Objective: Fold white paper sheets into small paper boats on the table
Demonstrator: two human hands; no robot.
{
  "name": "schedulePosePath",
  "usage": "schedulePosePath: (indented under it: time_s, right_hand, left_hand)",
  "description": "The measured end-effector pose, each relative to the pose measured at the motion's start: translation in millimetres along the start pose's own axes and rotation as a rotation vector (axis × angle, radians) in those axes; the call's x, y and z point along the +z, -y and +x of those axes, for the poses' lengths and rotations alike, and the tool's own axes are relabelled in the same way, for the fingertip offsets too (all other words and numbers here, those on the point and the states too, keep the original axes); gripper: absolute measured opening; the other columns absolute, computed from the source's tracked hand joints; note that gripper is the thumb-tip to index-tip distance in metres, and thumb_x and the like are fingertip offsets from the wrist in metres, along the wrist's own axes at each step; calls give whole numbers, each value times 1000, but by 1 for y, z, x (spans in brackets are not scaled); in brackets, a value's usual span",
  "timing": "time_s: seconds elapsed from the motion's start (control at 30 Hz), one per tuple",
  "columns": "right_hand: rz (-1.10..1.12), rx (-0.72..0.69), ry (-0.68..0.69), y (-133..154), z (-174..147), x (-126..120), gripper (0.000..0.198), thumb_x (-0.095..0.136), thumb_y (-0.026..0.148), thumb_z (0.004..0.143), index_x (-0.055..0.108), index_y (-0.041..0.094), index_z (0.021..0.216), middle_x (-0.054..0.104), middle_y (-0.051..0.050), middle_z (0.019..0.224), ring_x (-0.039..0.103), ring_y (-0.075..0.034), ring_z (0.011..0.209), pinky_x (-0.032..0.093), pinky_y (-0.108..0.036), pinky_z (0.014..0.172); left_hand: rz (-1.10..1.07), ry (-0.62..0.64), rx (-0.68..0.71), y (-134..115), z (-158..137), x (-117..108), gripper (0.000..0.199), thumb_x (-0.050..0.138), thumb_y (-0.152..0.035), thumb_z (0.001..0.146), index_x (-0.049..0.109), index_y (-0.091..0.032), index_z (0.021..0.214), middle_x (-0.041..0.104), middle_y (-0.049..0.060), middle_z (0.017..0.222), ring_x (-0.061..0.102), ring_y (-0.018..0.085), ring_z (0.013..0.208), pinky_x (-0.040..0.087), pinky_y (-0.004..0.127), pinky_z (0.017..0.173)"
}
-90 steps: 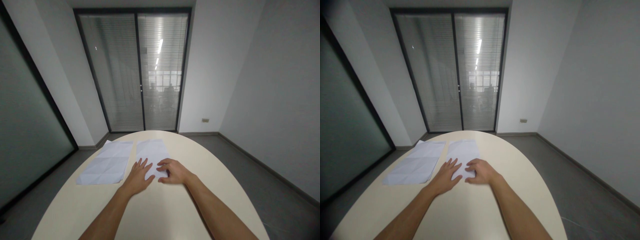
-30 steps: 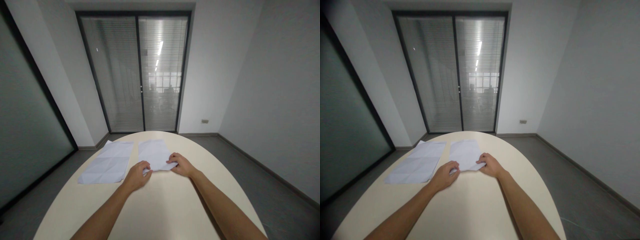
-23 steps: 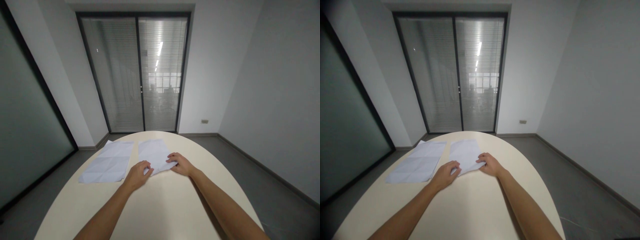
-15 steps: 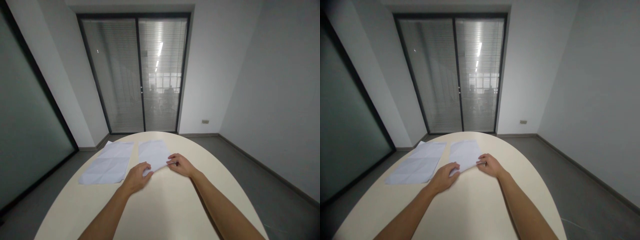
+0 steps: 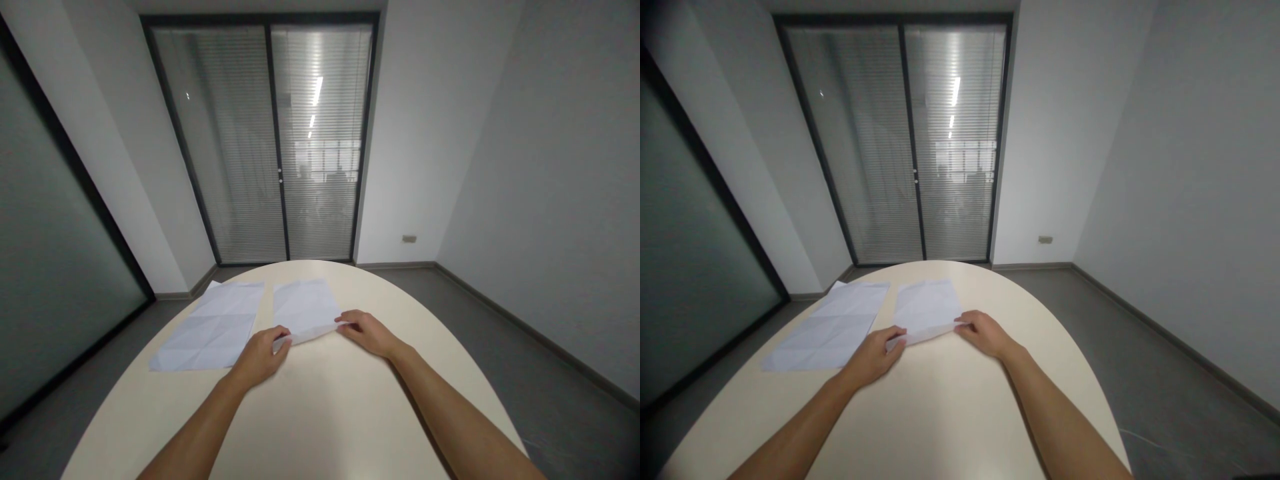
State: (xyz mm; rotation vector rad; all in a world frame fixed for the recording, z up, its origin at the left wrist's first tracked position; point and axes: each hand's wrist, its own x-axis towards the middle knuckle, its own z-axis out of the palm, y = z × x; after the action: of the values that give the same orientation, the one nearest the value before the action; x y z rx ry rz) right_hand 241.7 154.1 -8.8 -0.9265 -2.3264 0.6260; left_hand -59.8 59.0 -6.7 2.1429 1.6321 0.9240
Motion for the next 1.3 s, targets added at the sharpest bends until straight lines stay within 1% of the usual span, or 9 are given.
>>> schedulePosePath:
  time_s: [0.1,0.23,0.33,0.47,0.67,0.87,1.03,1.2,1.3]
  right_hand:
    - [10,54,12,4,1,-1,40,51,51,96,74,19,104,75,-8,94,65,-24,78,47,-32,73]
    - [-8,53,4,6,0,-1,43,46,51,99,72,18,95,73,-7,86,61,-22,75,43,-30,69]
    - [-47,60,-1,6,0,-1,44,45,51,98,70,18,86,69,-6,81,58,-20,72,40,-29,65]
    - [-78,70,-12,6,1,0,43,46,52,98,69,18,85,68,-6,81,57,-20,71,39,-29,64]
    - [-82,86,-37,6,3,2,46,43,54,98,64,19,78,65,-4,75,55,-18,69,37,-28,63]
    - [36,137,-42,7,2,5,48,42,57,98,66,18,84,67,-3,76,56,-18,69,39,-28,62]
    - [150,166,-75,4,3,8,48,43,60,96,65,18,89,67,-2,79,57,-19,71,41,-28,63]
    - [202,179,-124,0,4,12,47,45,60,95,64,18,86,65,-1,77,55,-18,70,39,-27,60]
    - [204,181,-149,-2,3,13,48,44,60,95,65,17,88,63,-1,76,53,-18,69,38,-26,61]
  left_hand:
    - [-25,-15,-62,5,3,3,27,48,-39,94,67,-21,91,71,2,79,63,17,67,44,27,67]
    - [-51,-55,-149,10,4,5,32,49,-46,93,65,-19,86,57,-3,62,51,15,55,36,25,57]
    - [-54,-86,-174,9,5,3,33,49,-46,92,64,-19,83,54,-3,61,51,15,59,35,25,59]
    - [-14,-101,-207,5,5,-1,32,49,-45,92,62,-20,79,52,-4,59,50,14,57,33,24,58]
    - [-3,-167,-203,4,8,-1,33,45,-47,93,62,-21,84,57,-2,61,54,16,59,35,25,60]
    - [-50,-193,-209,4,7,0,33,42,-49,95,60,-21,95,59,-3,64,55,17,59,37,25,60]
    - [-53,-234,-199,8,5,3,28,47,-48,93,50,-23,82,56,-3,66,55,15,60,38,24,61]
    - [-143,-224,-169,15,5,6,24,49,-46,93,52,-23,88,60,-3,67,58,16,63,39,24,61]
    - [-224,-267,-177,17,6,11,27,51,-48,91,56,-21,93,59,-3,64,59,16,61,40,24,59]
